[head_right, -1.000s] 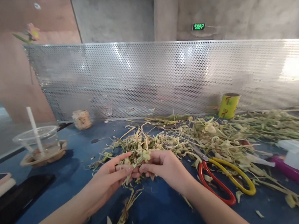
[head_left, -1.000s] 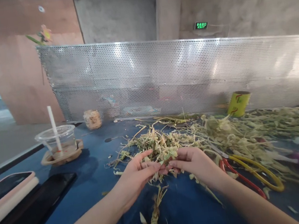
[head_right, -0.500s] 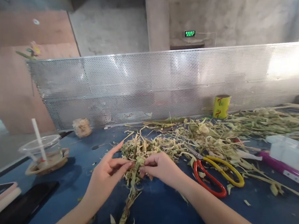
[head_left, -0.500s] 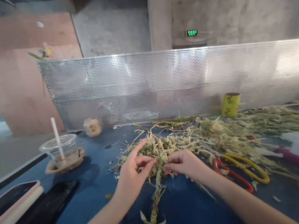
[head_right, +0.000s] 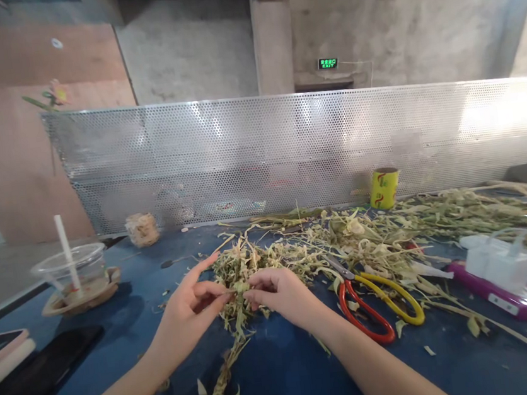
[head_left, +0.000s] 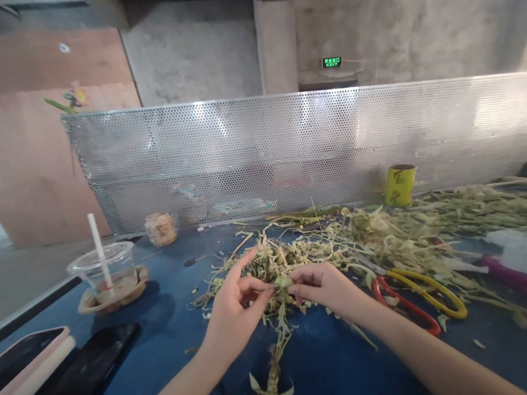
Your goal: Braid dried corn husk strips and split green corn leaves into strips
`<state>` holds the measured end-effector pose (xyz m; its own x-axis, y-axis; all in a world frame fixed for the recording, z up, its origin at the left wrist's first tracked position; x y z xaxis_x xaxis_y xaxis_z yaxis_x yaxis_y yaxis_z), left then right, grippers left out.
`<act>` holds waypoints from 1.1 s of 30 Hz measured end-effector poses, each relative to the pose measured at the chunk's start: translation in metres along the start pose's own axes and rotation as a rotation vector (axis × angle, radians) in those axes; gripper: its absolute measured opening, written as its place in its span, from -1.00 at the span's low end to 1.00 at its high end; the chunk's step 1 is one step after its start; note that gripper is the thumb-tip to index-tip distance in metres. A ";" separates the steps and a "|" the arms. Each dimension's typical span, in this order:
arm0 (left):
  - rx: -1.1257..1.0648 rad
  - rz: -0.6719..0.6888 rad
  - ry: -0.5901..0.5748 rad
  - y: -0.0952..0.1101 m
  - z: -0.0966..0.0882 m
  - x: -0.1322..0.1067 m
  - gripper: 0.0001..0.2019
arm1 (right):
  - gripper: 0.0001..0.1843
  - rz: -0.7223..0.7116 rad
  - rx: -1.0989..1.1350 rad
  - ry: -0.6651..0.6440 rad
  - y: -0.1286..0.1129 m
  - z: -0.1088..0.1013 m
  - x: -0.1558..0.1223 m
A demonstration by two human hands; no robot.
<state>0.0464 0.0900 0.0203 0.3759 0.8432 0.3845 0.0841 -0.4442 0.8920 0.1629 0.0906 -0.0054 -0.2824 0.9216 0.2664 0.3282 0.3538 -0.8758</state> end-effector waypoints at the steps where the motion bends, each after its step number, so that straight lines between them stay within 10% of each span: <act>1: -0.009 -0.012 -0.013 -0.001 0.002 0.000 -0.40 | -0.83 -0.006 -0.015 0.008 -0.001 -0.001 0.000; 11: 0.025 -0.004 -0.044 -0.002 0.005 0.000 -0.44 | -0.72 -0.083 -0.400 0.104 -0.016 -0.008 -0.004; 18: -0.099 -0.014 0.074 -0.001 -0.010 0.007 -0.42 | -0.64 -0.009 -0.113 0.049 0.005 -0.002 0.002; 29: -0.312 0.000 0.160 -0.002 -0.017 0.010 -0.32 | -0.72 -0.030 -0.249 0.136 0.006 0.007 0.009; 33: 0.047 0.012 0.011 0.023 -0.031 0.009 -0.14 | -0.74 -0.031 -0.312 0.265 0.004 -0.022 0.003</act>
<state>0.0232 0.0968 0.0521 0.3668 0.8410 0.3977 0.1228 -0.4675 0.8754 0.1831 0.0982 0.0009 -0.0682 0.9045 0.4210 0.5923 0.3762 -0.7125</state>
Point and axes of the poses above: each hand's wrist, its own x-axis towards the middle knuckle, its own z-axis out of the palm, y = z × x, the point moved 10 cm from there along x, towards the middle knuckle, and after that the axes turned 8 degrees about -x, right-handed, at the moved point
